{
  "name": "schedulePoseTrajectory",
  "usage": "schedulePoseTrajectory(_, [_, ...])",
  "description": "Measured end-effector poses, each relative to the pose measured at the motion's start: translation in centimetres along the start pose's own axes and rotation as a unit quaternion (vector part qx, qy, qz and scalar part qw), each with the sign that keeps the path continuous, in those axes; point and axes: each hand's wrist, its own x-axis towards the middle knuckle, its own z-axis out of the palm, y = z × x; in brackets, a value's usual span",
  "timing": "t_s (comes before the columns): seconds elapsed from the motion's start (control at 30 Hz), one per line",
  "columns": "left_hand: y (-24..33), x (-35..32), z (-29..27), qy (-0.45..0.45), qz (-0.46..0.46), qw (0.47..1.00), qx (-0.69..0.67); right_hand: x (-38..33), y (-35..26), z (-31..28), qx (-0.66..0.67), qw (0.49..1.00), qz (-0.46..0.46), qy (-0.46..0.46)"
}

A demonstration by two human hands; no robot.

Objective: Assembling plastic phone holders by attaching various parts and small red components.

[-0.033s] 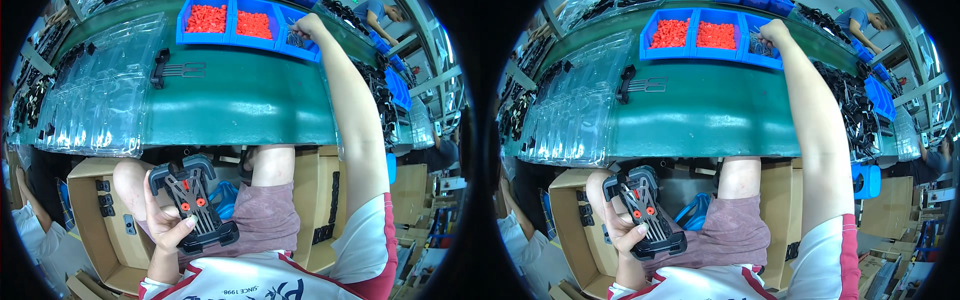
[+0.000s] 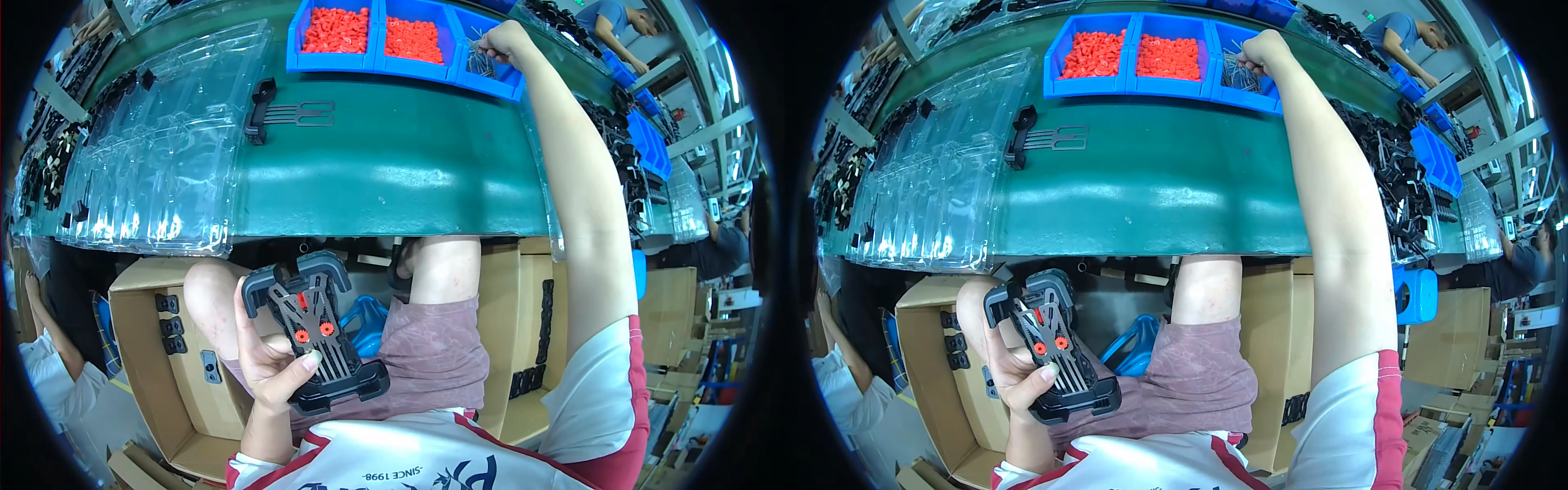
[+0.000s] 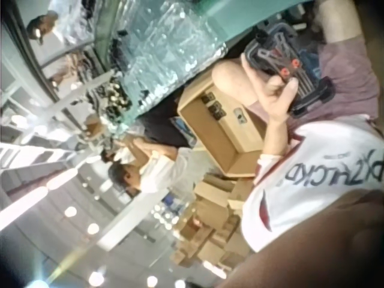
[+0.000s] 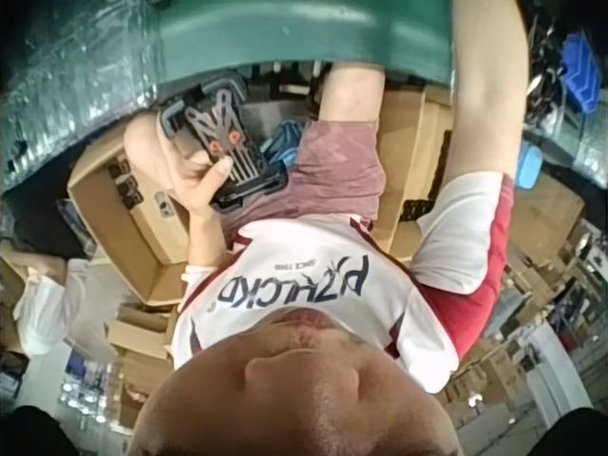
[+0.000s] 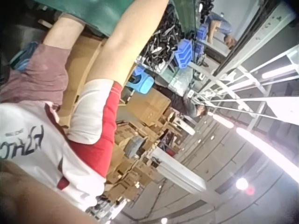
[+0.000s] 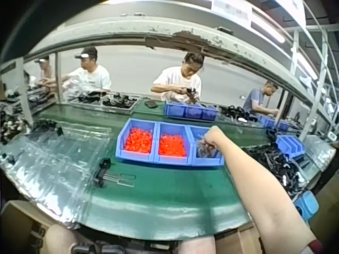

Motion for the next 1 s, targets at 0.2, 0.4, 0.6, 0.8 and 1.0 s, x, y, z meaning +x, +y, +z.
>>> schedulePoseTrajectory(0.2, [-0.4,-0.2,-0.8,-0.046,0.020,0.999,0.002,-4.0,-0.1,0.3,0.147,0.988,-0.030,0.031])
schedulePoseTrajectory(0.4, [-0.1,-0.8,-0.5,-0.027,0.011,0.999,-0.026,-4.2,0.5,0.2,0.280,0.956,-0.057,0.059])
schedulePoseTrajectory(0.6, [0.1,-1.1,-0.8,-0.023,0.009,0.999,-0.029,-4.1,1.0,0.1,0.324,0.939,-0.066,0.090])
schedulePoseTrajectory(0.8, [-0.4,-1.2,-1.5,-0.060,0.029,0.998,-0.021,-4.6,1.7,0.2,0.485,0.859,-0.115,0.118])
schedulePoseTrajectory(1.0, [0.3,-0.6,0.0,0.022,-0.005,0.997,-0.072,-16.3,-0.6,5.6,0.585,0.788,-0.187,-0.042])
